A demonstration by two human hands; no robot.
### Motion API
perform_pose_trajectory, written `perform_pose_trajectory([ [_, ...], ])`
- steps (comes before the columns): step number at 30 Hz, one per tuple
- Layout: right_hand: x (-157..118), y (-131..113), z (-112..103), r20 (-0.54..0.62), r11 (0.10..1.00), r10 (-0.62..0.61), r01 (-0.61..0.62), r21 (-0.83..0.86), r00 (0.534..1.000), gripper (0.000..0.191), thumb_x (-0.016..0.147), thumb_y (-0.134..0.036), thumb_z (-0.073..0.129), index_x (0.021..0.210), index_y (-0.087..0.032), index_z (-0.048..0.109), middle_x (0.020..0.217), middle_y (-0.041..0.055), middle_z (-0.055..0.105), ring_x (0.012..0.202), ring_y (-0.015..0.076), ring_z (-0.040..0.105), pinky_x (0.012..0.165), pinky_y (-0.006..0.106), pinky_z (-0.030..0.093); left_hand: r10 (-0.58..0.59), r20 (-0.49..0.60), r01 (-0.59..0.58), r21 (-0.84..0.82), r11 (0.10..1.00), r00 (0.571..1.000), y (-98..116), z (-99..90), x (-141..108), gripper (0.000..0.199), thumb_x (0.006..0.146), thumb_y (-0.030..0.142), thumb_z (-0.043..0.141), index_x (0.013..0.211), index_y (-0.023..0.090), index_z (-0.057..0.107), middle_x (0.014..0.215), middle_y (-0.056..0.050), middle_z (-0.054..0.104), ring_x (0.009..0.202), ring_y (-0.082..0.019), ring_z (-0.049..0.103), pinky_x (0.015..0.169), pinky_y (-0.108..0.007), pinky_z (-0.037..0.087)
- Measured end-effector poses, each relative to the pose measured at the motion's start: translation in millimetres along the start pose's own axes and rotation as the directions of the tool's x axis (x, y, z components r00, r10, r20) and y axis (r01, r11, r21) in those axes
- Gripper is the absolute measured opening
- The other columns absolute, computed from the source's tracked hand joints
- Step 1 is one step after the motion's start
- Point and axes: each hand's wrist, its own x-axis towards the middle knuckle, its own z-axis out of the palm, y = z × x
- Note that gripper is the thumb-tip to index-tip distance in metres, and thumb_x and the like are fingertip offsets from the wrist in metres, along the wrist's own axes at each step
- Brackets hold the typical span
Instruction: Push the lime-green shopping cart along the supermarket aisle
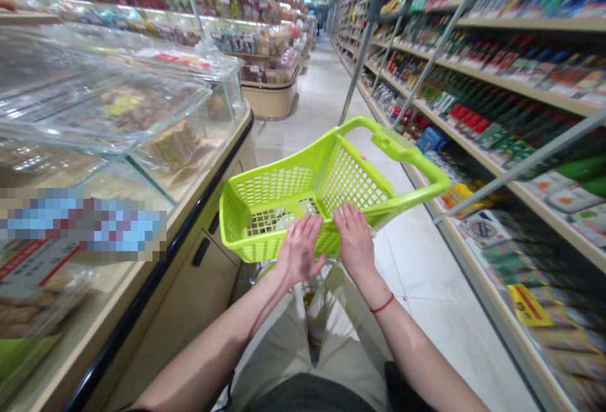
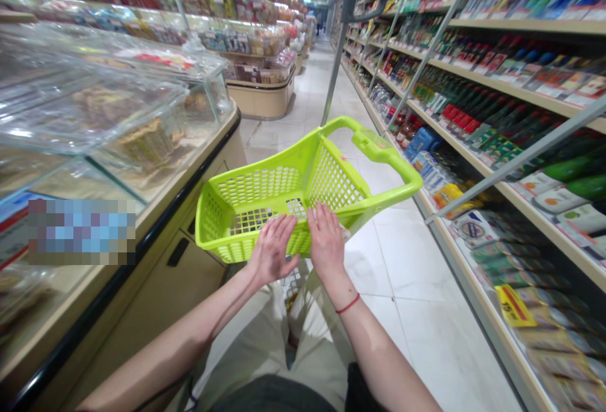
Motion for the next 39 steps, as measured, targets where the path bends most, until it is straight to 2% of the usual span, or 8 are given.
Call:
perform_pose_trajectory([
  [3, -0.4, -6.7, 1.7, 0.016, 0.999, -0.034, 0.034, 0.006, 0.999, 0.060, 0.085, 0.003, 0.038, 0.142, -0.014, 0.048, 0.149, 0.0181, 0.046, 0.147, 0.0249, 0.030, 0.116, 0.052, 0.034, 0.005, -0.006, -0.005, -0.001, 1.000, 1.000, -0.8, 0.7, -0.3, 0.082, 0.077, 0.036, 0.059, 0.149, 0.010, 0.030, 0.152, -0.013, 0.042, 0.144, -0.030, 0.030, 0.122, -0.047, 0.018],
  [7, 0.9, 6.4, -5.7, 0.049, 0.997, -0.080, 0.081, -0.017, 0.996, 0.061, 0.085, 0.003, 0.039, 0.142, -0.017, 0.049, 0.149, 0.0159, 0.048, 0.145, 0.0245, 0.034, 0.116, 0.050, 0.034, 0.009, -0.006, -0.009, 0.002, 1.000, 1.000, -1.1, 0.1, -0.6, 0.082, 0.078, 0.036, 0.059, 0.150, 0.010, 0.029, 0.153, -0.013, 0.041, 0.145, -0.030, 0.029, 0.121, -0.047, 0.019],
  [16, 5.1, 49.1, -25.6, -0.065, 0.991, 0.058, -0.065, -0.117, 0.996, 0.056, 0.088, 0.001, 0.039, 0.141, -0.013, 0.048, 0.149, 0.0209, 0.046, 0.147, 0.0276, 0.029, 0.116, 0.055, 0.030, 0.000, 0.009, 0.000, -0.007, 1.000, 1.000, -1.6, -0.2, -0.2, 0.084, 0.078, 0.038, 0.058, 0.151, 0.011, 0.027, 0.154, -0.012, 0.040, 0.145, -0.030, 0.029, 0.121, -0.046, 0.018],
  [20, 3.5, 36.0, -18.4, -0.068, 0.991, 0.078, -0.085, -0.103, 0.995, 0.058, 0.087, 0.002, 0.038, 0.142, -0.011, 0.047, 0.150, 0.0219, 0.044, 0.147, 0.0281, 0.027, 0.116, 0.056, 0.031, -0.001, 0.011, 0.001, -0.002, 1.000, 1.000, -0.4, -0.1, -0.2, 0.084, 0.077, 0.038, 0.058, 0.151, 0.011, 0.027, 0.154, -0.012, 0.040, 0.145, -0.030, 0.029, 0.121, -0.047, 0.018],
  [26, -2.8, -9.8, 1.1, 0.046, 0.999, -0.035, 0.034, 0.014, 0.998, 0.059, 0.086, 0.001, 0.041, 0.143, -0.014, 0.048, 0.152, 0.0186, 0.042, 0.148, 0.0248, 0.026, 0.116, 0.051, 0.033, -0.007, 0.003, 0.007, 0.001, 1.000, 1.000, 0.4, 0.0, -0.2, 0.084, 0.076, 0.036, 0.059, 0.150, 0.011, 0.028, 0.153, -0.013, 0.041, 0.145, -0.030, 0.030, 0.121, -0.048, 0.019],
  [29, -4.6, -18.0, 3.6, 0.070, 0.998, -0.063, 0.061, 0.032, 0.996, 0.059, 0.086, 0.001, 0.041, 0.143, -0.013, 0.048, 0.152, 0.0182, 0.042, 0.148, 0.0246, 0.027, 0.117, 0.050, 0.032, 0.003, -0.001, -0.003, -0.002, 1.000, 1.000, -0.7, 0.5, -0.5, 0.086, 0.075, 0.036, 0.060, 0.150, 0.010, 0.028, 0.152, -0.013, 0.041, 0.144, -0.031, 0.030, 0.121, -0.047, 0.019],
  [35, -2.4, 11.0, -9.3, 0.042, 0.995, -0.091, 0.092, -0.041, 0.995, 0.058, 0.087, 0.003, 0.038, 0.142, -0.012, 0.048, 0.149, 0.0181, 0.046, 0.146, 0.0252, 0.032, 0.116, 0.050, 0.034, 0.009, -0.001, -0.009, -0.005, 1.000, 1.000, -1.3, -0.3, -1.2, 0.084, 0.077, 0.036, 0.059, 0.151, 0.012, 0.026, 0.153, -0.013, 0.040, 0.145, -0.031, 0.030, 0.121, -0.048, 0.020],
  [39, -0.3, 40.2, -23.2, 0.000, 0.995, -0.039, 0.039, -0.097, 0.999, 0.058, 0.087, 0.004, 0.037, 0.142, -0.013, 0.048, 0.149, 0.0195, 0.046, 0.147, 0.0259, 0.030, 0.116, 0.052, 0.033, 0.003, 0.006, -0.002, -0.009, 1.000, 1.000, -1.3, -0.3, -1.4, 0.084, 0.078, 0.037, 0.058, 0.152, 0.012, 0.026, 0.155, -0.012, 0.039, 0.146, -0.029, 0.028, 0.122, -0.047, 0.017],
])
